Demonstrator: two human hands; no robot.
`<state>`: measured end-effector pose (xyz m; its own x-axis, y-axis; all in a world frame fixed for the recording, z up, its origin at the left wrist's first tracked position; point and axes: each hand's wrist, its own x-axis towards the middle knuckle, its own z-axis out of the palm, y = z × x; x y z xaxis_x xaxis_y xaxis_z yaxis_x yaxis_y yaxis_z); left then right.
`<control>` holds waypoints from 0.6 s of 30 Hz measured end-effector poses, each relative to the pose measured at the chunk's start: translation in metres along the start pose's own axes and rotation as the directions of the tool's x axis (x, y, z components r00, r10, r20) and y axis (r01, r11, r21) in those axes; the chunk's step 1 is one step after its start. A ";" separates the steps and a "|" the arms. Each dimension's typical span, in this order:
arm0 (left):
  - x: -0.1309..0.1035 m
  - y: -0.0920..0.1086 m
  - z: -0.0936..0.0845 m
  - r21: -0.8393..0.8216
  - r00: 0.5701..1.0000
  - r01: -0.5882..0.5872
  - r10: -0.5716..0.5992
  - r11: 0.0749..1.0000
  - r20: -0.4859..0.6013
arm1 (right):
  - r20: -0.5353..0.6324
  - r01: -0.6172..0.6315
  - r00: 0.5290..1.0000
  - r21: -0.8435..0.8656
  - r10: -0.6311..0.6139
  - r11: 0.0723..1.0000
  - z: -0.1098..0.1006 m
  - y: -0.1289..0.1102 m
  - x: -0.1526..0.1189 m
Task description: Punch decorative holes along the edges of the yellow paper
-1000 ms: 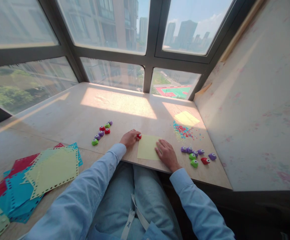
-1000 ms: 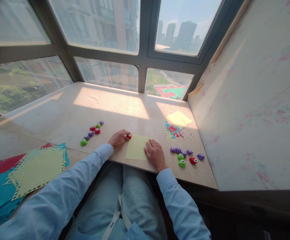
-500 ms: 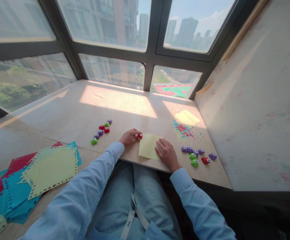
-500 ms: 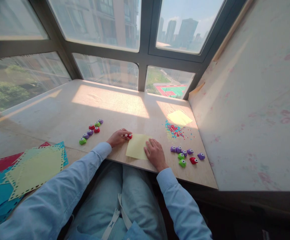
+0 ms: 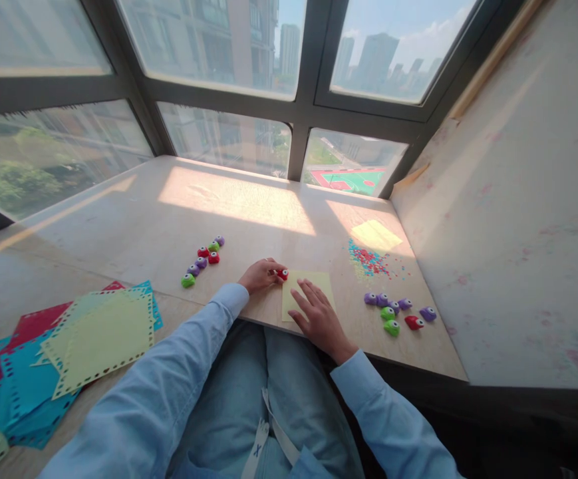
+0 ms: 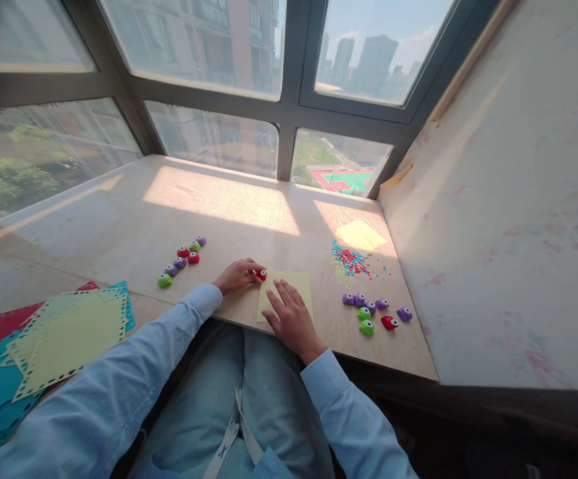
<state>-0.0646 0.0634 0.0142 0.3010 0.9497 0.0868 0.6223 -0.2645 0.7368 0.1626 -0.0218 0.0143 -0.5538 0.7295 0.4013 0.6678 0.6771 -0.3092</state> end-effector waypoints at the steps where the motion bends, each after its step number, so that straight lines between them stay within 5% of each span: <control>1: 0.001 0.000 0.001 0.010 1.000 0.006 -0.006 1.000 0.001 | 0.037 -0.013 0.999 -0.019 0.014 1.000 0.003 -0.005 0.001; 5: 0.006 0.001 0.001 0.061 1.000 0.024 -0.024 0.998 -0.004 | 0.143 -0.042 0.988 -0.087 0.055 0.995 0.015 -0.012 -0.002; 18: 0.015 0.007 0.002 0.133 0.999 -0.023 0.026 0.991 -0.021 | 0.106 -0.057 0.992 -0.106 0.068 0.993 0.018 -0.014 -0.017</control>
<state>-0.0543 0.0752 0.0192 0.3021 0.9457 0.1201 0.7057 -0.3066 0.6388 0.1535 -0.0422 -0.0032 -0.5569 0.7799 0.2856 0.7469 0.6207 -0.2387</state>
